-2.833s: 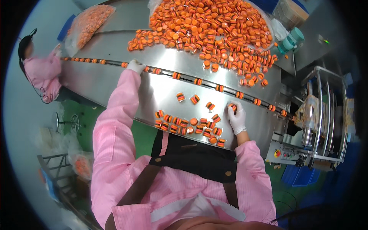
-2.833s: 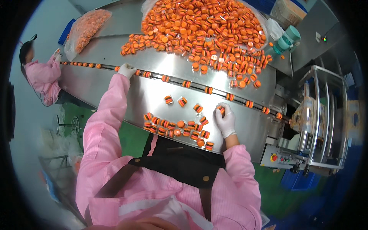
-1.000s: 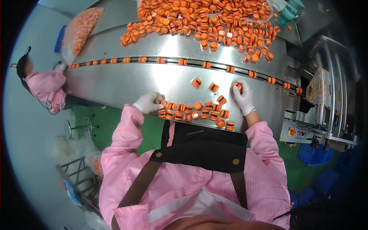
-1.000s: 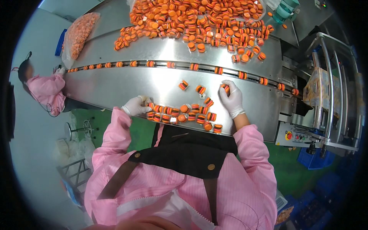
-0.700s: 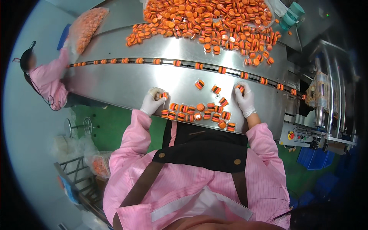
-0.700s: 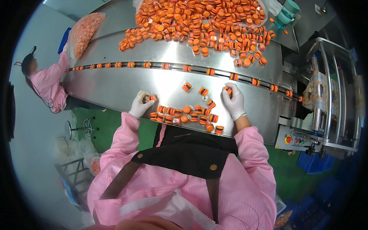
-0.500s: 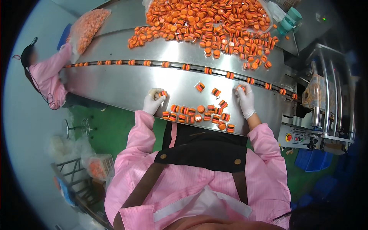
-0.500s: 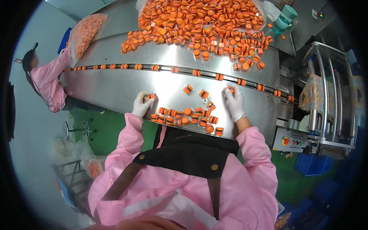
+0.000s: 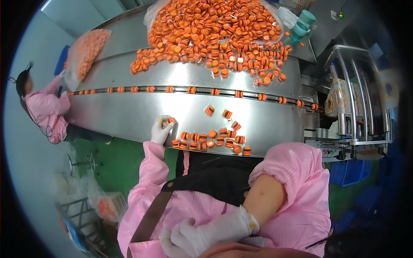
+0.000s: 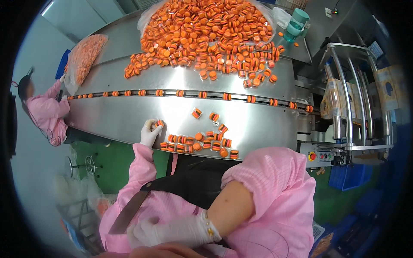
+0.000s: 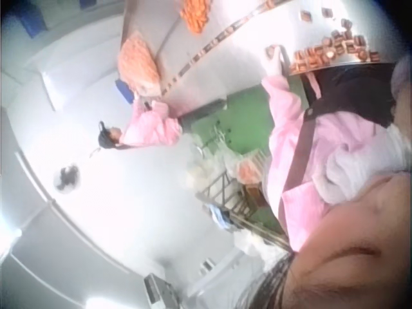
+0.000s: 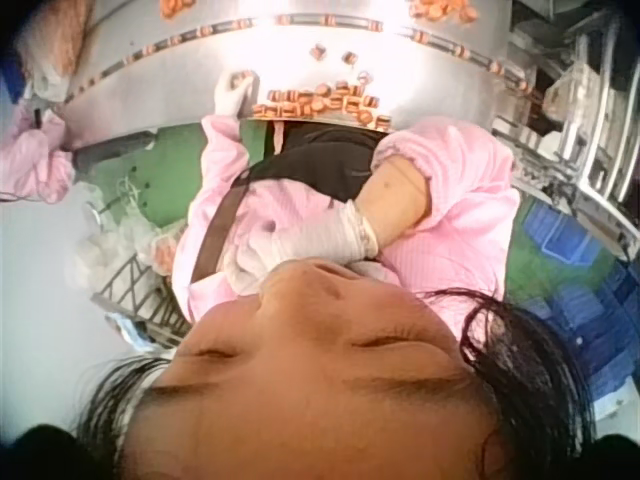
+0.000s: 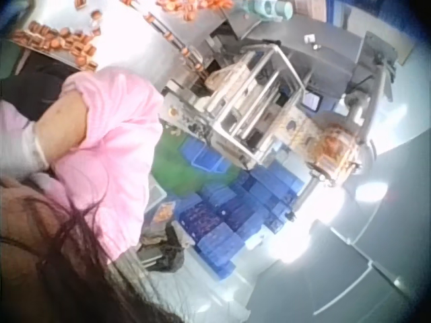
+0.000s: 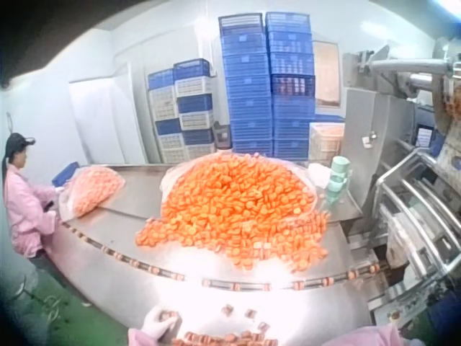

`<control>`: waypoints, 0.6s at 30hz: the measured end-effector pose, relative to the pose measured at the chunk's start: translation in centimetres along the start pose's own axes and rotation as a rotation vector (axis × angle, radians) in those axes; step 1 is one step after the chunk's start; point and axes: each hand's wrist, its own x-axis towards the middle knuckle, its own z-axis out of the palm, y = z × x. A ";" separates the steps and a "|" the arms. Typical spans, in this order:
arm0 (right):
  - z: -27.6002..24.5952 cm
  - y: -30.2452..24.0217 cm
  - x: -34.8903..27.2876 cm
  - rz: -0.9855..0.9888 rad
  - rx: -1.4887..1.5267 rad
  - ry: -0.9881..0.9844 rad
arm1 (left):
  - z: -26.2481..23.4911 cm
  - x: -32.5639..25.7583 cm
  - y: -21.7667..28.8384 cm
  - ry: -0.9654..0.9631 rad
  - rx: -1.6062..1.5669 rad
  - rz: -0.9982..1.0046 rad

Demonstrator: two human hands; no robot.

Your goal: The person arranges small, orange, cylindrical candies onto a moving conveyor belt in a factory setting. They pick up candies from a large pile on a stainless steel table and place them individually into slots on the belt, ensuring they are oriented correctly.

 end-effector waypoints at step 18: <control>-0.8 1.3 0.1 0.000 -0.035 -0.077 | 0.1 -0.2 0.0 -0.013 -0.066 0.041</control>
